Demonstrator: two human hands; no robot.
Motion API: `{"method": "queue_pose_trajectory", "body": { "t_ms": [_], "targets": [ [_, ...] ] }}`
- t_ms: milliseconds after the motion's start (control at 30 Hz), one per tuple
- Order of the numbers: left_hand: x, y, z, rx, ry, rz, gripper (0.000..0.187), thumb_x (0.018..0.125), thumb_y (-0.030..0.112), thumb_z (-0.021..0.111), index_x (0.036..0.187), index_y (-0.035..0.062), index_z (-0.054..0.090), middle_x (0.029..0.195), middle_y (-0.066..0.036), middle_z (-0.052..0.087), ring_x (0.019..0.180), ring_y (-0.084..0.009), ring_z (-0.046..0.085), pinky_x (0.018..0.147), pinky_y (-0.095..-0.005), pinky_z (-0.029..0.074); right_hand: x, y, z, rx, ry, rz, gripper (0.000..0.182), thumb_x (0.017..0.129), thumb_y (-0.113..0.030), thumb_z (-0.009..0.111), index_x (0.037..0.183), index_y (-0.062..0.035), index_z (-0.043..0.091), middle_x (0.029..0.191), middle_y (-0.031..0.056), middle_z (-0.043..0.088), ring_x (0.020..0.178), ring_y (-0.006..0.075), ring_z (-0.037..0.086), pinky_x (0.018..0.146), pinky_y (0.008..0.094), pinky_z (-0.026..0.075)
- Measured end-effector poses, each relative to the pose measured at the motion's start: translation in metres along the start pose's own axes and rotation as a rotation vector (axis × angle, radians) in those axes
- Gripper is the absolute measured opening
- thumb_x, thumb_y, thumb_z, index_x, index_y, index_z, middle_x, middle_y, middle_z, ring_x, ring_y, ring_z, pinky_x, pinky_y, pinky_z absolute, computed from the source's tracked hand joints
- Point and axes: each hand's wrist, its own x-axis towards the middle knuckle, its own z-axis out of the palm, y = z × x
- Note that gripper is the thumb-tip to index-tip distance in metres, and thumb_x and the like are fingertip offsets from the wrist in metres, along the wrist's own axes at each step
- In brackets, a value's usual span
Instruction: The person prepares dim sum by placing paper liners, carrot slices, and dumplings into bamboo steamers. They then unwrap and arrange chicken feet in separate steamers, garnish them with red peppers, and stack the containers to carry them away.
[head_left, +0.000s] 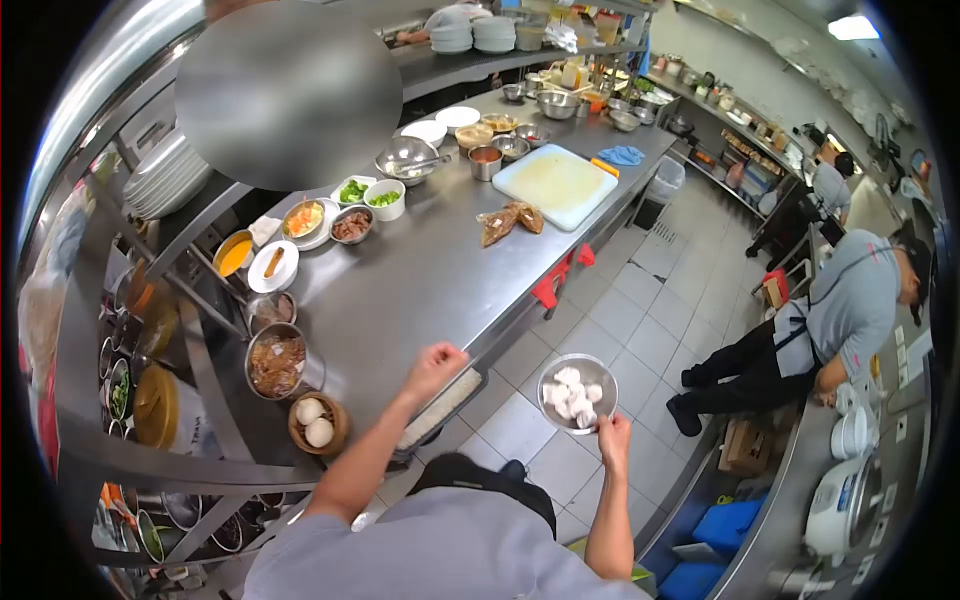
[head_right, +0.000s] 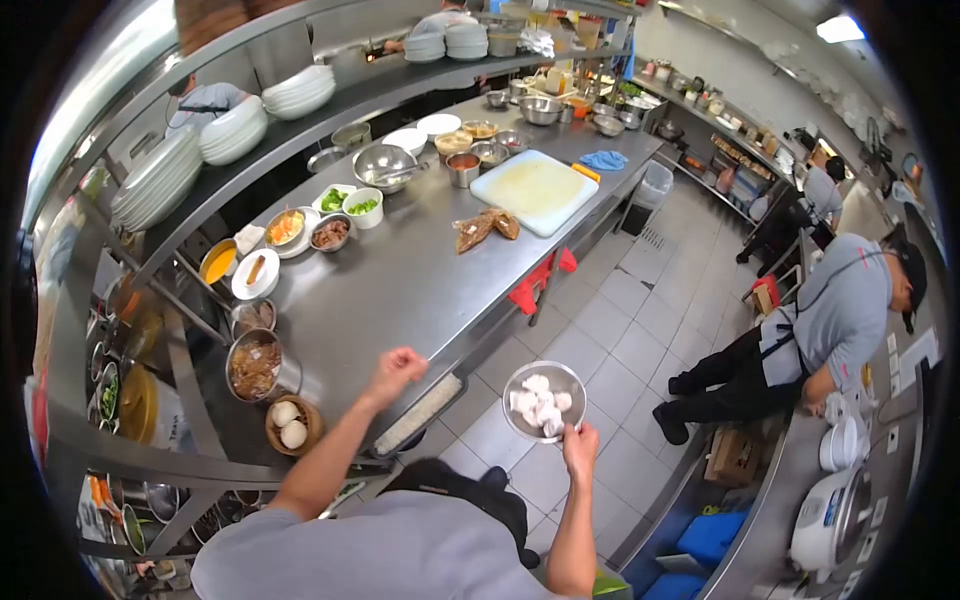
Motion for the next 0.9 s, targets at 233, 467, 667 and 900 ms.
{"method": "queue_pose_trajectory", "body": {
  "t_ms": [233,467,667,900],
  "targets": [
    [0.1,0.079,0.004,0.097,0.409,0.105,0.007,0.095,0.013,0.071,0.094,0.007,0.067,0.082,0.005,0.062,0.075,-0.004,0.052,0.067,-0.0217,0.043,0.22,-0.077,0.049,0.239,-0.287,-0.01,0.008,0.08,-0.006,0.061,0.076,0.0012,0.064,0.069,0.0032,0.063,0.061,0.0113,0.054,0.057,0.0278,0.043],
    [0.254,0.133,-0.029,0.095,0.593,0.364,0.018,0.093,0.004,0.071,0.109,0.0047,0.062,0.1,0.0,0.063,0.092,-0.0064,0.056,0.078,-0.0228,0.047,0.396,-0.158,0.123,0.237,-0.384,-0.07,0.015,0.081,-0.005,0.064,0.07,-0.0045,0.055,0.067,0.0018,0.059,0.061,0.0114,0.056,0.057,0.0302,0.049],
    [0.371,0.254,-0.032,0.417,0.721,0.681,0.022,0.093,0.001,0.069,0.114,0.0005,0.06,0.102,-0.002,0.058,0.092,-0.009,0.054,0.084,-0.0243,0.046,0.527,-0.198,0.173,0.104,-0.456,-0.11,0.006,0.082,-0.004,0.064,0.078,-0.0012,0.062,0.071,0.0042,0.062,0.062,0.0133,0.059,0.06,0.0293,0.054],
    [0.46,0.423,-0.045,0.928,0.892,1.035,0.021,0.089,0.0,0.07,0.108,0.0011,0.062,0.097,-0.003,0.059,0.085,-0.0119,0.053,0.08,-0.0265,0.045,0.631,-0.268,0.243,0.093,-0.572,-0.163,0.013,0.08,-0.01,0.065,0.077,0.0023,0.066,0.069,0.0063,0.065,0.063,0.0144,0.059,0.06,0.0321,0.049]
  ]
}}
